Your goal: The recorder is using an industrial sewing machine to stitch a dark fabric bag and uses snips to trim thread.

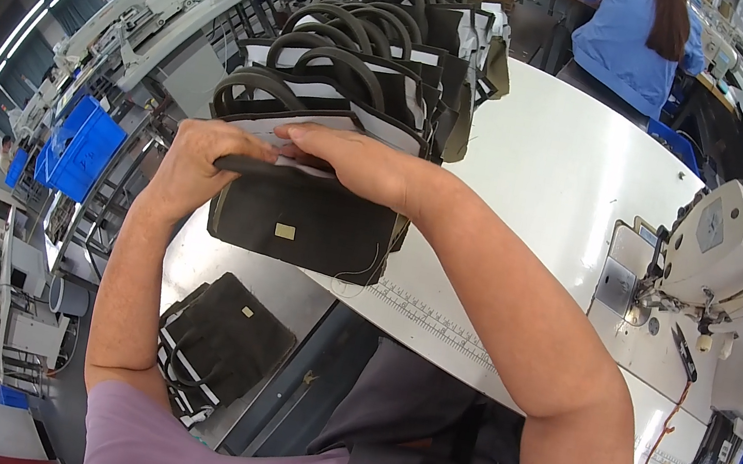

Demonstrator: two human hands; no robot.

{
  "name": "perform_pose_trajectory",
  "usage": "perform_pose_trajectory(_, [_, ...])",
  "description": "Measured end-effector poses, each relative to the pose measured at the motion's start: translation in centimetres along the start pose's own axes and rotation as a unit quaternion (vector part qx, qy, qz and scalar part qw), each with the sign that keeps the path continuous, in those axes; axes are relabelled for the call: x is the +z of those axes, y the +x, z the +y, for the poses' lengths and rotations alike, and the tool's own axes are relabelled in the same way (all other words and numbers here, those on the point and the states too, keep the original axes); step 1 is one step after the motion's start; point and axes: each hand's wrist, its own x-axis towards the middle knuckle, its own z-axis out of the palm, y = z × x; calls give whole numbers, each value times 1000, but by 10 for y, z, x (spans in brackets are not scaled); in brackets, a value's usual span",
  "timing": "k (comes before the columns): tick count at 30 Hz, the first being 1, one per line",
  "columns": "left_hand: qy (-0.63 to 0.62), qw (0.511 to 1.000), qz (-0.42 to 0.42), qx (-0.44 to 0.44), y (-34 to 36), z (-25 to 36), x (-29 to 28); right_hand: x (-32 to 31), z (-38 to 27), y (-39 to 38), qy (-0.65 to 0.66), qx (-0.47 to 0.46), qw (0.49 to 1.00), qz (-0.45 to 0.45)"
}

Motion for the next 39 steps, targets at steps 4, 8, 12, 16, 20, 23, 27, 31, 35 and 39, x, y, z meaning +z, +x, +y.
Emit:
perform_pose_trajectory(4, [48,998,8,41,-23,24,-18,-4,9,12,81,89,992,-31])
perform_pose_trajectory(8, [51,995,51,72,-37,86,-65,-6,29,0,64,76,995,-18])
perform_pose_trajectory(12, [-125,988,3,-88,-43,121,-80,5,34,-23,76,60,995,15])
perform_pose_trajectory(16, [-127,986,-108,8,4,114,-46,9,28,-84,158,57,986,2])
perform_pose_trajectory(20, [-236,924,-237,-184,70,126,5,11,16,-181,246,133,952,126])
perform_pose_trajectory(23, [-287,913,-261,-127,116,123,53,5,6,-252,256,93,928,253])
perform_pose_trajectory(27, [-253,894,-363,-70,189,142,116,-32,25,-337,277,95,928,231])
perform_pose_trajectory(31, [-306,888,-335,-69,228,140,179,-34,4,-377,7,137,932,335])
perform_pose_trajectory(35, [-141,988,-46,30,214,176,214,-48,-5,-420,-191,167,879,404])
perform_pose_trajectory(39, [-233,955,-79,164,172,218,224,-67,-7,-456,-412,157,787,433])
